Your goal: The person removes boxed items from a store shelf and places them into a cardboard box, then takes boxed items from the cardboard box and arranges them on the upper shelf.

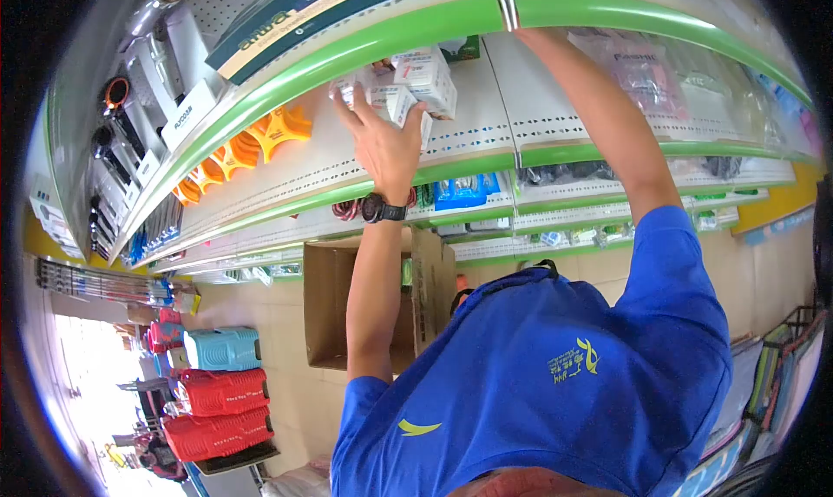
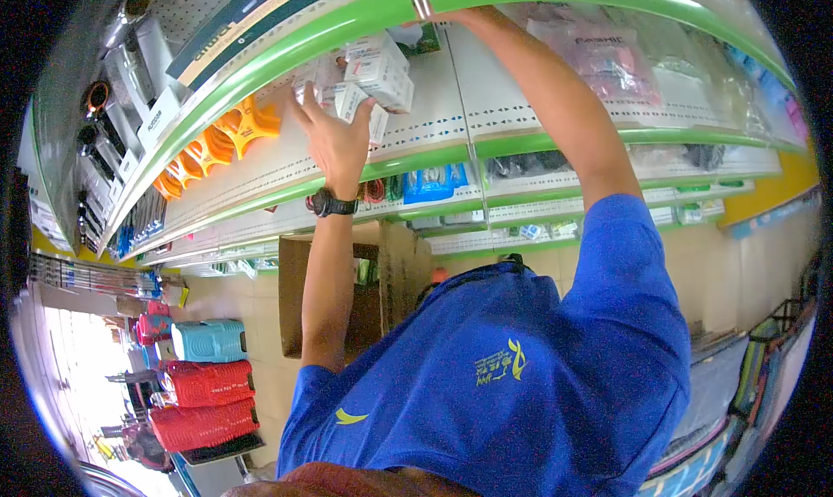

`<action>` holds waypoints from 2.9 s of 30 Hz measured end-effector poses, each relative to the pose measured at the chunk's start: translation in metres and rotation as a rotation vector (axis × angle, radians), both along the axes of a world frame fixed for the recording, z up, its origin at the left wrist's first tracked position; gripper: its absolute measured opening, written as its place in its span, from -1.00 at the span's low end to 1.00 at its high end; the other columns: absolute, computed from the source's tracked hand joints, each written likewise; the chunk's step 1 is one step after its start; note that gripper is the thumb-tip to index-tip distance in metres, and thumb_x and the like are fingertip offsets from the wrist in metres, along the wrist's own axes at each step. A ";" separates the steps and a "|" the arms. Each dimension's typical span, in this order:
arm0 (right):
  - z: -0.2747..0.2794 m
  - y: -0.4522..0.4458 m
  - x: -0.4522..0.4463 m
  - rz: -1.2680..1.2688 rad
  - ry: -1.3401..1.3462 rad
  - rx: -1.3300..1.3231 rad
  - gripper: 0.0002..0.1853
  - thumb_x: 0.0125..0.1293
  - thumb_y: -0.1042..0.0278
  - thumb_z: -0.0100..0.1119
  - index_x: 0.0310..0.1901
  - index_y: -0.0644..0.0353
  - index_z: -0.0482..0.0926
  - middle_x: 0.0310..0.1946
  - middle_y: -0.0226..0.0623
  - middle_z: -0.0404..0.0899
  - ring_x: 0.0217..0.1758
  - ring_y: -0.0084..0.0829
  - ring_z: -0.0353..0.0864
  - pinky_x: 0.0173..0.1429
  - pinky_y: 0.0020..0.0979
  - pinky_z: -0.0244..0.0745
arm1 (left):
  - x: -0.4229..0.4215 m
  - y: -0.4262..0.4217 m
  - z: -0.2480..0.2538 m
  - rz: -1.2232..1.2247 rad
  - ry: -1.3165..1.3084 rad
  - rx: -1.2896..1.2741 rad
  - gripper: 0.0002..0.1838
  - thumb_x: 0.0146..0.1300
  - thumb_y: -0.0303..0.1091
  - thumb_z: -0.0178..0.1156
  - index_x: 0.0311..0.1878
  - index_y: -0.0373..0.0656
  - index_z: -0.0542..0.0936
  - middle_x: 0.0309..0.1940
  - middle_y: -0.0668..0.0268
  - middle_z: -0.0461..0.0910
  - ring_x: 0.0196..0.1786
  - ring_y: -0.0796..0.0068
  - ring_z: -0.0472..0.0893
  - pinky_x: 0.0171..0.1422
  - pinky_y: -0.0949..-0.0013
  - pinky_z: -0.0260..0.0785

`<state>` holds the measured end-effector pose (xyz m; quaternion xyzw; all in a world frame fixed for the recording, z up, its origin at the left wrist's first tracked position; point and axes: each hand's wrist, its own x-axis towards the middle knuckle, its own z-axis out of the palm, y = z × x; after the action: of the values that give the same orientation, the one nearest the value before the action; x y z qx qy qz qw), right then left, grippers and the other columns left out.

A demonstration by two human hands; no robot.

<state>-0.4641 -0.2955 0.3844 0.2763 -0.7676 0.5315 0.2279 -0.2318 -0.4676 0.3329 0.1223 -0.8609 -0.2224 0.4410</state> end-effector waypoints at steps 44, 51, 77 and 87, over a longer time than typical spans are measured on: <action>-0.018 0.056 0.280 0.642 -0.181 0.277 0.20 -0.31 0.31 0.73 0.51 0.14 0.31 0.46 -0.10 0.34 0.49 -0.16 0.34 0.49 -0.17 0.32 | 0.167 0.013 0.052 -0.639 -0.412 -0.131 0.04 -0.25 0.00 0.65 0.38 -0.08 0.44 0.39 -0.05 0.32 0.39 -0.19 0.31 0.47 -0.10 0.26; -0.075 0.058 0.162 -0.231 0.258 0.253 -0.61 0.38 0.22 0.31 0.13 0.28 0.66 0.08 -0.12 0.69 0.07 -0.23 0.64 0.25 -0.26 0.47 | 0.290 -0.077 0.018 -0.129 -0.460 -0.093 -0.05 -0.17 -0.09 0.62 0.38 -0.08 0.46 0.31 -0.03 0.43 0.33 -0.15 0.39 0.43 -0.05 0.29; -0.124 0.020 0.139 -0.399 0.166 0.454 -0.62 0.53 0.25 0.05 -0.18 0.41 0.74 -0.28 -0.11 0.78 -0.20 -0.30 0.73 0.01 -0.32 0.57 | 0.356 -0.306 -0.561 0.539 -1.540 0.414 0.23 -0.08 -0.10 0.58 0.62 0.06 0.03 0.39 0.06 0.34 0.43 -0.05 0.38 0.30 -0.16 0.46; -0.125 0.020 0.139 -0.359 0.120 0.400 -0.64 0.52 0.23 0.05 -0.19 0.37 0.73 -0.28 -0.15 0.79 -0.21 -0.32 0.73 0.02 -0.31 0.56 | 0.319 -0.243 -0.442 0.447 -1.382 0.161 -0.21 0.16 0.06 0.37 0.36 -0.20 0.42 0.39 0.04 0.39 0.40 -0.04 0.41 0.43 -0.22 0.23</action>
<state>-0.3253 -0.2750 0.2590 0.2063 -0.8791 0.3029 0.3047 0.0869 -0.7105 -0.1089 0.4396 -0.8781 -0.0617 -0.1784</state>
